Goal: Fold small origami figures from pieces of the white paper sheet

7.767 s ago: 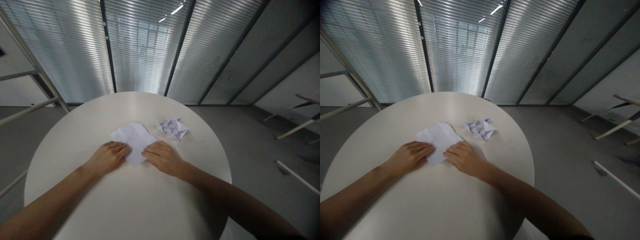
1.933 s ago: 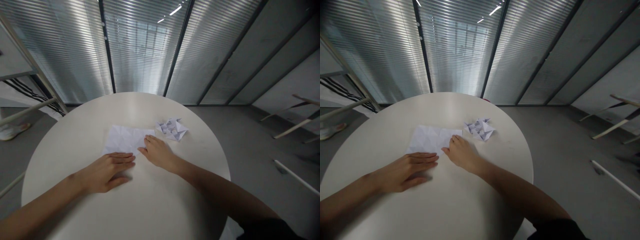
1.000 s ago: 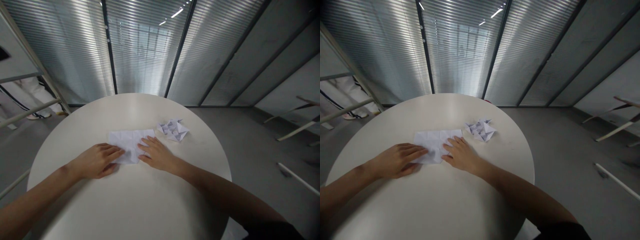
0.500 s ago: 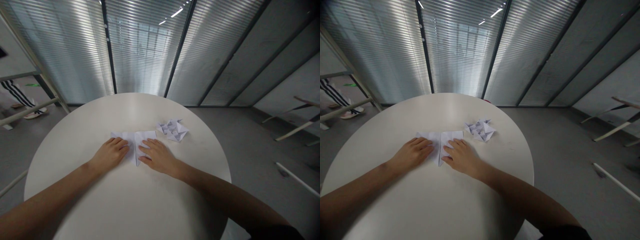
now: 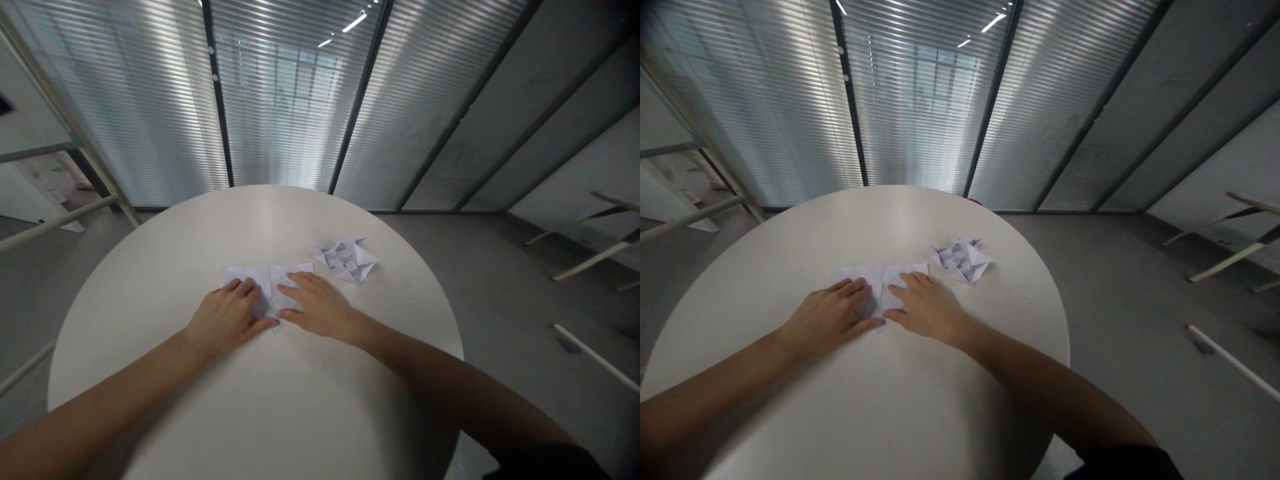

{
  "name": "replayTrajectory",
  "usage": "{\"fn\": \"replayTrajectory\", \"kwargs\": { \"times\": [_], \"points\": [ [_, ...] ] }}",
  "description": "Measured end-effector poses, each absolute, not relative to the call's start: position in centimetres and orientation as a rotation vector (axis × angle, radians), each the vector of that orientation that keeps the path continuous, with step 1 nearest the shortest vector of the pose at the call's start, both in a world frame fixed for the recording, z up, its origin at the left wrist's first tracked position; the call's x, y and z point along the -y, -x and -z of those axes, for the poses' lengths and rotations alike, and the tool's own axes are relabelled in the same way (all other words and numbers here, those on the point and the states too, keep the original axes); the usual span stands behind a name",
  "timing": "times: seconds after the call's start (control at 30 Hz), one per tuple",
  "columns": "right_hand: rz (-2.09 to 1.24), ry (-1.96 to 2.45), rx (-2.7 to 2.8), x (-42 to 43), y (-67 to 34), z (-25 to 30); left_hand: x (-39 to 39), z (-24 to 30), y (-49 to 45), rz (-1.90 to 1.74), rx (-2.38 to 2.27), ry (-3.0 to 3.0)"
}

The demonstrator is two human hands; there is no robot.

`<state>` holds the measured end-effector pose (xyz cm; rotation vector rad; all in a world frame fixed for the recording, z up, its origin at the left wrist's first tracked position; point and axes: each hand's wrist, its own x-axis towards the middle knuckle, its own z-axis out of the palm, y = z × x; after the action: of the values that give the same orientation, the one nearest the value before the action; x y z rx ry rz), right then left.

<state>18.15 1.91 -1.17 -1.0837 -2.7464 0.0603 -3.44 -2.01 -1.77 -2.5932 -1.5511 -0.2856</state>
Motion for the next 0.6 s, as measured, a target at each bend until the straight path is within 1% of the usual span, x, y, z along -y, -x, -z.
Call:
{"fn": "replayTrajectory", "kwargs": {
  "times": [0.1, 0.2, 0.3, 0.37, 0.5, 0.6],
  "points": [
    [-0.093, 1.075, 2.739, -3.2, -17.6, 0.9, 0.4, 1.6, 4.3, 0.3, 1.512, 2.673],
    [-0.059, 1.074, 2.686, -4.6, -17.1, 1.0, -1.3, 1.9, 5.2, 0.422, 1.485, 2.699],
    [-0.108, 1.044, 2.68, -5.8, -17.0, 1.4, -2.5, 2.2, 5.8, 0.509, 1.573, 2.63],
    [-0.137, 1.032, 2.684, -6.3, -17.1, 1.4, -2.9, 2.3, 5.9, 0.501, 1.635, 2.609],
    [0.006, 1.038, 2.642, -5.7, -17.2, 0.7, -2.7, 1.7, 5.8, 0.481, 1.629, 2.553],
    [0.143, 0.983, 2.699, -4.3, -17.2, 0.2, -2.0, 1.2, 5.6, 0.485, 1.483, 2.507]
  ]
}}
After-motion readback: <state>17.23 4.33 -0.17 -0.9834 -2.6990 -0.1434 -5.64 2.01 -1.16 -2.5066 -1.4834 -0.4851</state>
